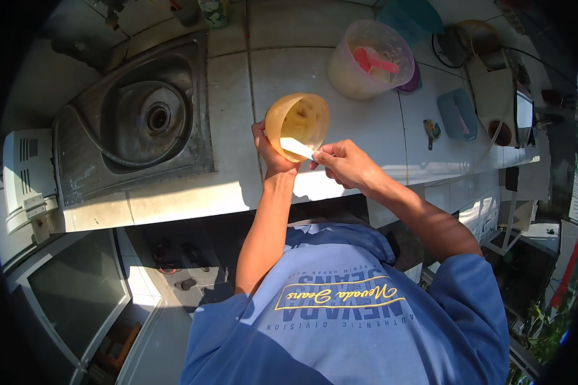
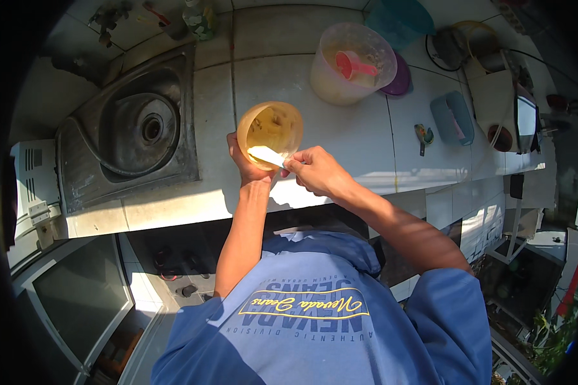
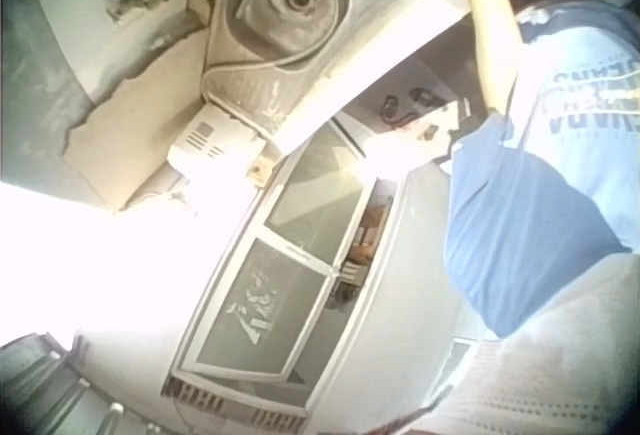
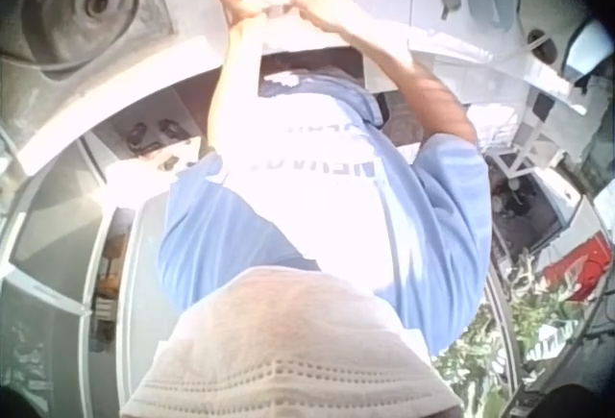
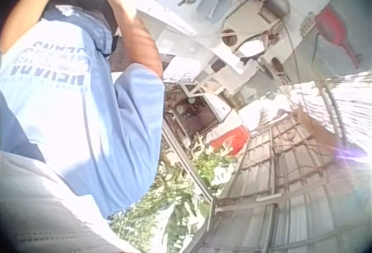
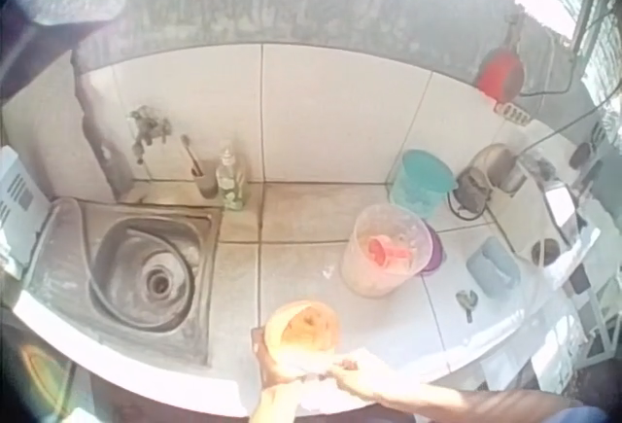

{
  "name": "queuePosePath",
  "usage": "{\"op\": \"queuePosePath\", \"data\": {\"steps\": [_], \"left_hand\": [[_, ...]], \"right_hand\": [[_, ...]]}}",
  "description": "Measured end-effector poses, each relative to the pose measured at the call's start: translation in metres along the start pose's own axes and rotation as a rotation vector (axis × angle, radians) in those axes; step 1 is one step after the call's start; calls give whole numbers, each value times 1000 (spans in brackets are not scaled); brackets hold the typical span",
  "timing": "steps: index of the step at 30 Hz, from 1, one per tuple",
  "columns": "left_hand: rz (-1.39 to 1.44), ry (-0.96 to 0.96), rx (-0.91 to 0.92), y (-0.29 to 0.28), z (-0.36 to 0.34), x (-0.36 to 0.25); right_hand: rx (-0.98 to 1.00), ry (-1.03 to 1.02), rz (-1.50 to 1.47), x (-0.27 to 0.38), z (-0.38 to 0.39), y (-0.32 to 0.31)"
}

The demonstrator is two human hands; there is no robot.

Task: Mixing dental impression material in a bowl and applying it to a tray.

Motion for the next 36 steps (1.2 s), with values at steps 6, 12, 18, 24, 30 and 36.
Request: {"op": "queuePosePath", "data": {"steps": [6,12,18,24,30,36], "left_hand": [[78,-29,-203,-10,0,6],[61,-20,-164,-12,-5,11],[31,7,-205,-9,-6,20],[73,-11,-214,-1,-11,24],[72,-41,-183,-2,-19,39],[68,-45,-171,9,-25,40]], "right_hand": [[-468,-682,627,57,-1,-39],[-455,-630,875,48,-15,-54],[121,71,139,-35,-41,-43],[141,119,61,-29,-34,-50],[270,191,-39,-47,-33,-42],[488,428,-262,-58,-29,-38]]}}
Point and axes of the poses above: each hand's wrist, its own z-axis away from the middle knuckle, its own y-axis out of the palm, x = y × z, the point moved 10 cm from there along -z, towards the middle knuckle, and after that the axes turned 10 degrees about -z, right-handed, at the moved point
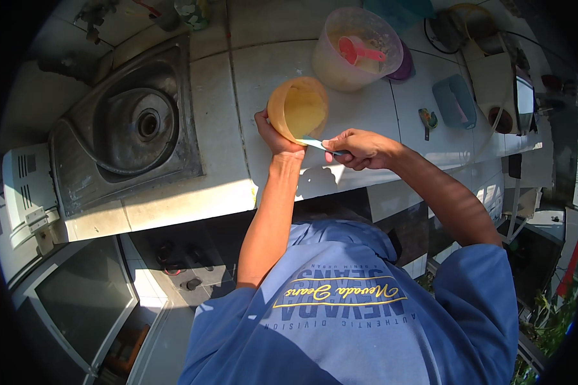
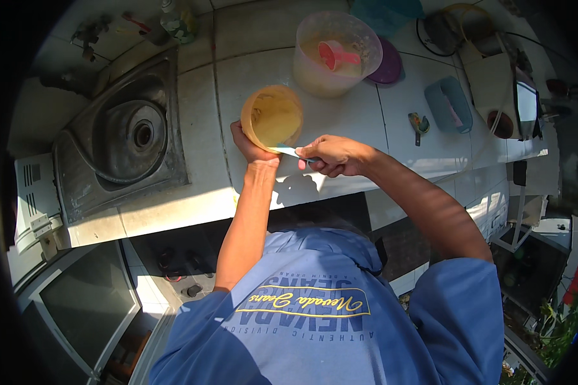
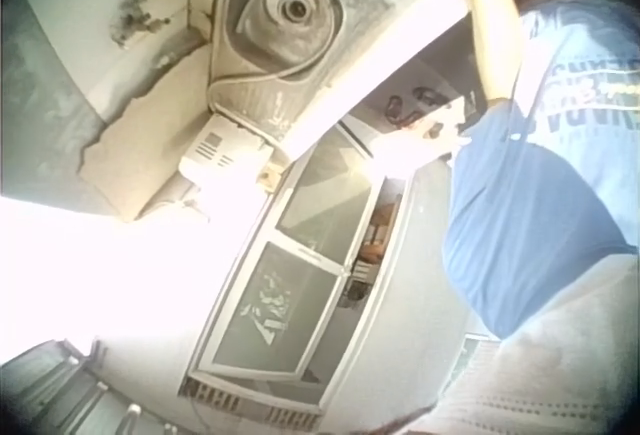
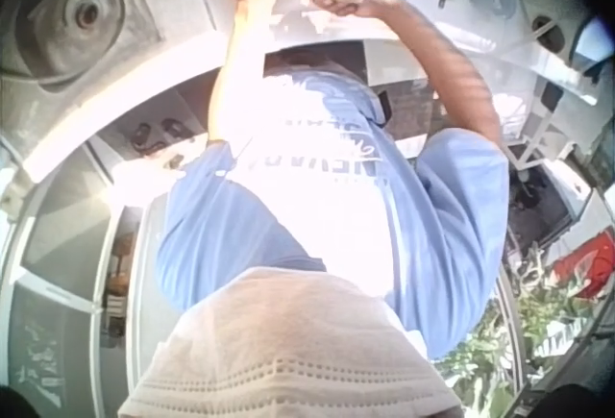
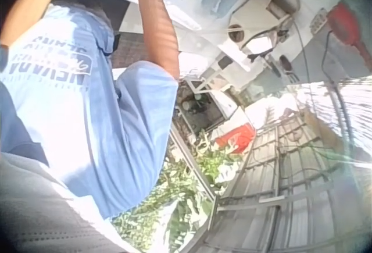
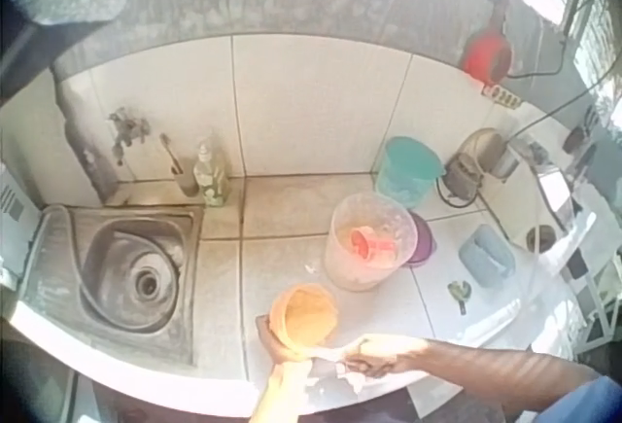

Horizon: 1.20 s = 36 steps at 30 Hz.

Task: Mixing dental impression material in a bowl and applying it to a tray.

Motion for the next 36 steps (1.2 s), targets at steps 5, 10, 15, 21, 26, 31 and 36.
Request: {"op": "queuePosePath", "data": {"steps": [5,10,15,21,26,31,36], "left_hand": [[9,-19,0,1,-5,9],[-3,-7,40,-3,-8,18],[-5,-35,31,-4,-4,21],[-5,-46,17,-2,8,13],[-45,-65,-73,-7,1,13],[-54,-59,-9,5,7,15],[-72,-48,37,16,5,18]], "right_hand": [[-1010,-893,1029,80,62,-35],[-1028,-959,1189,89,80,-29],[-417,-229,300,15,25,-31],[-293,-194,270,9,16,-12],[-353,-248,200,18,16,-13],[-1155,-1037,1142,78,78,-37],[-1062,-847,1084,78,79,-51]]}}
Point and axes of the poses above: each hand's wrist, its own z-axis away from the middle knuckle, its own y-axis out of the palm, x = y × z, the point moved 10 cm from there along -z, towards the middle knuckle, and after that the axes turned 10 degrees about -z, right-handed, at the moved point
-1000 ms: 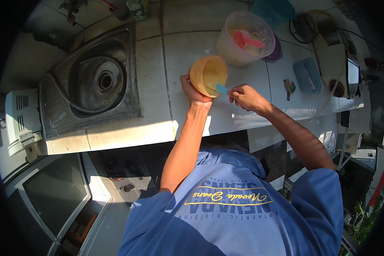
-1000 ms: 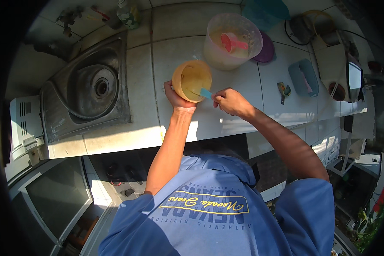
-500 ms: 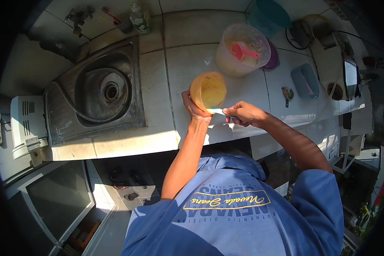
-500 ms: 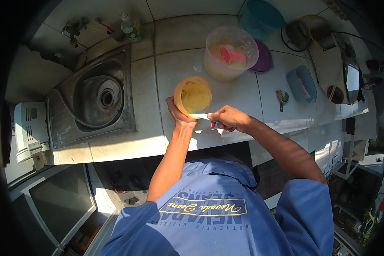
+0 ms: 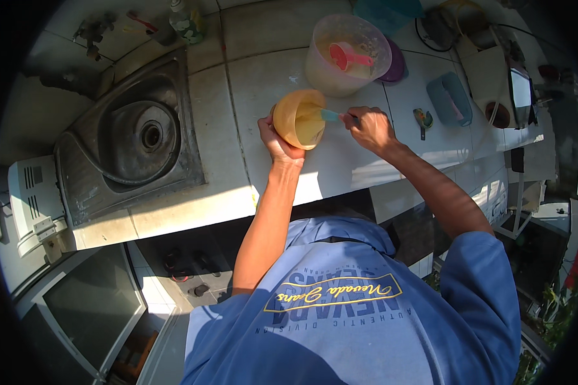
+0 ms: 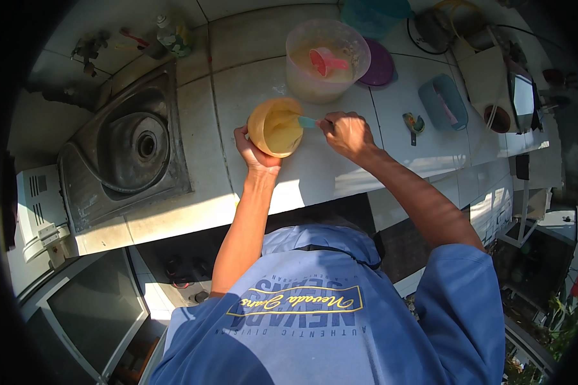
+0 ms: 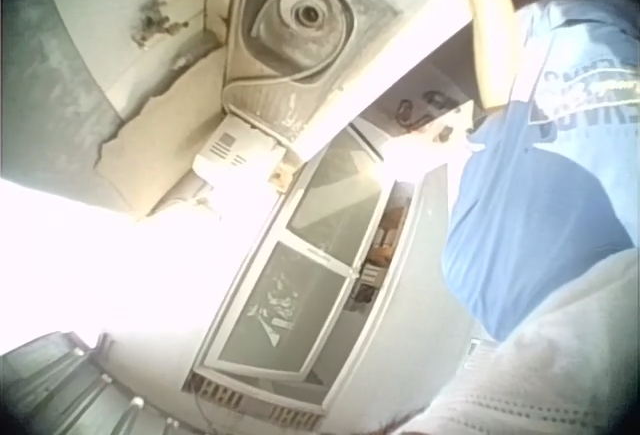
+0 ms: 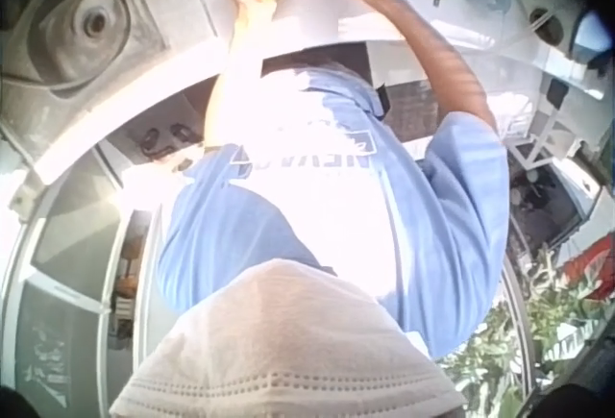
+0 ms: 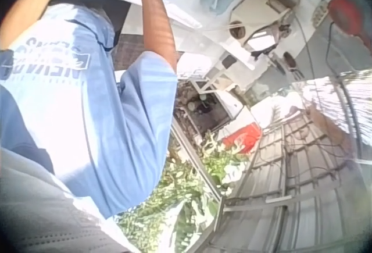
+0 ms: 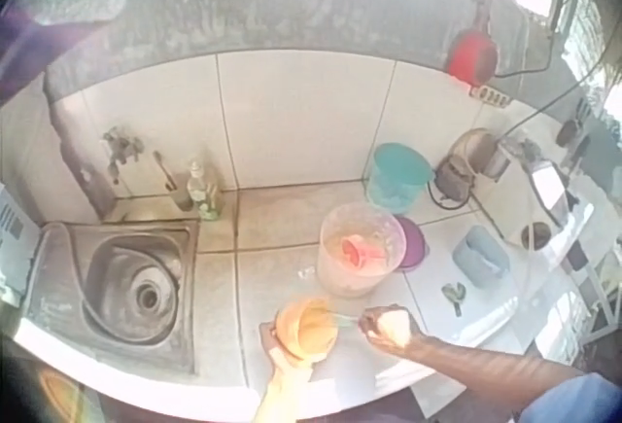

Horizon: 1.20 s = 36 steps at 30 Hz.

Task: Mixing dental impression material in a bowl and applying it to a tray.

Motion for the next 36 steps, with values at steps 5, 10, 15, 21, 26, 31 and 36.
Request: {"op": "queuePosePath", "data": {"steps": [5,10,15,21,26,31,36], "left_hand": [[28,16,-7,-4,-8,-9],[29,23,-23,0,1,-19],[129,241,112,-9,16,-40],[110,316,3,-56,62,-89],[386,284,-166,-102,105,-125],[494,374,-1,-143,186,-188],[444,681,38,-230,313,-270]], "right_hand": [[657,651,-722,1,42,68],[881,840,-1075,35,63,91],[168,-37,-182,36,-5,40],[313,-305,-75,126,-9,74],[966,301,-366,166,44,133],[894,114,-325,272,78,159],[640,-398,-215,416,118,178]]}}
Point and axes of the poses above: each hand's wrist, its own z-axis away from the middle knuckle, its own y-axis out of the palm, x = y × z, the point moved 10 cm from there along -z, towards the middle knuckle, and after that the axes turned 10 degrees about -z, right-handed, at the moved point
